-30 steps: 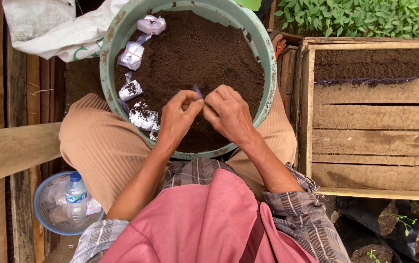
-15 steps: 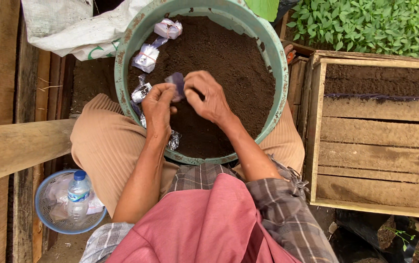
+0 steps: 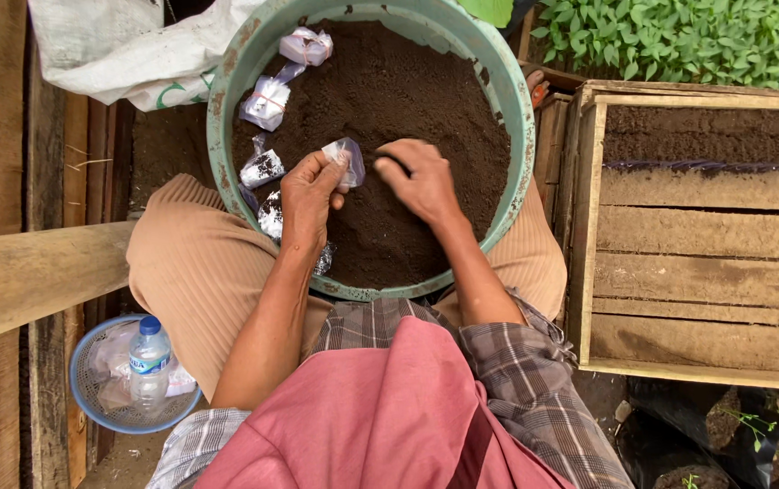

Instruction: The person scoops soil from a large green basin and fills small plastic seed pouches. They fold the pouches to secure the soil and place them into a wooden crate.

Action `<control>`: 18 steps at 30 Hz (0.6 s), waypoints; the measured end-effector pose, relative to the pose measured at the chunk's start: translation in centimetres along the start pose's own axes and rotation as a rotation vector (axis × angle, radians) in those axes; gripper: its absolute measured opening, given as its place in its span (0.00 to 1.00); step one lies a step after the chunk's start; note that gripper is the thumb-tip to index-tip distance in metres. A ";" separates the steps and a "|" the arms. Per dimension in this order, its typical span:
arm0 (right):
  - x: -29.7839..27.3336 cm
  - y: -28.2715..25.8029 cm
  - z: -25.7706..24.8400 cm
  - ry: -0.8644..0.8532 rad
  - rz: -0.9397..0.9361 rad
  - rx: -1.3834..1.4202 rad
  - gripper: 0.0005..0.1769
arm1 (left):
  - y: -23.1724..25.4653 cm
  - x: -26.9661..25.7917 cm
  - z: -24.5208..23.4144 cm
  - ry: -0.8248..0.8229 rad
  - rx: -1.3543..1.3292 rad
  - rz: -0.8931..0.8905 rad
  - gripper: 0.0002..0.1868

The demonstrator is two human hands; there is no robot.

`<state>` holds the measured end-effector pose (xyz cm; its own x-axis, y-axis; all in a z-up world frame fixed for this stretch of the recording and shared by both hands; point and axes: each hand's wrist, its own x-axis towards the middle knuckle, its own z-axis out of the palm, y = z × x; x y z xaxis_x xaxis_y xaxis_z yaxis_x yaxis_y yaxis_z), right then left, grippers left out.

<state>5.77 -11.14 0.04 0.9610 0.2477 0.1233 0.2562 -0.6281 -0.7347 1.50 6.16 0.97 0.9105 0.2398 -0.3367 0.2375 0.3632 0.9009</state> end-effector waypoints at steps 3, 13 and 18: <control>-1.5 1.4 -3.4 0.265 0.276 0.038 0.13 | 1.7 -1.7 1.5 -0.043 -0.014 -0.081 0.07; -4.0 4.8 0.8 0.165 0.417 -0.053 0.22 | -3.9 -1.6 5.4 -0.213 0.153 -0.100 0.06; -2.9 -1.3 -4.6 0.077 0.987 0.793 0.38 | -3.0 -1.6 5.3 -0.129 0.781 0.159 0.06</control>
<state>3.12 -14.43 3.70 0.7172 -0.1327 -0.6842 -0.6773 0.0987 -0.7291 1.14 -0.09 0.22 0.9738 0.1123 -0.1976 0.2266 -0.4119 0.8826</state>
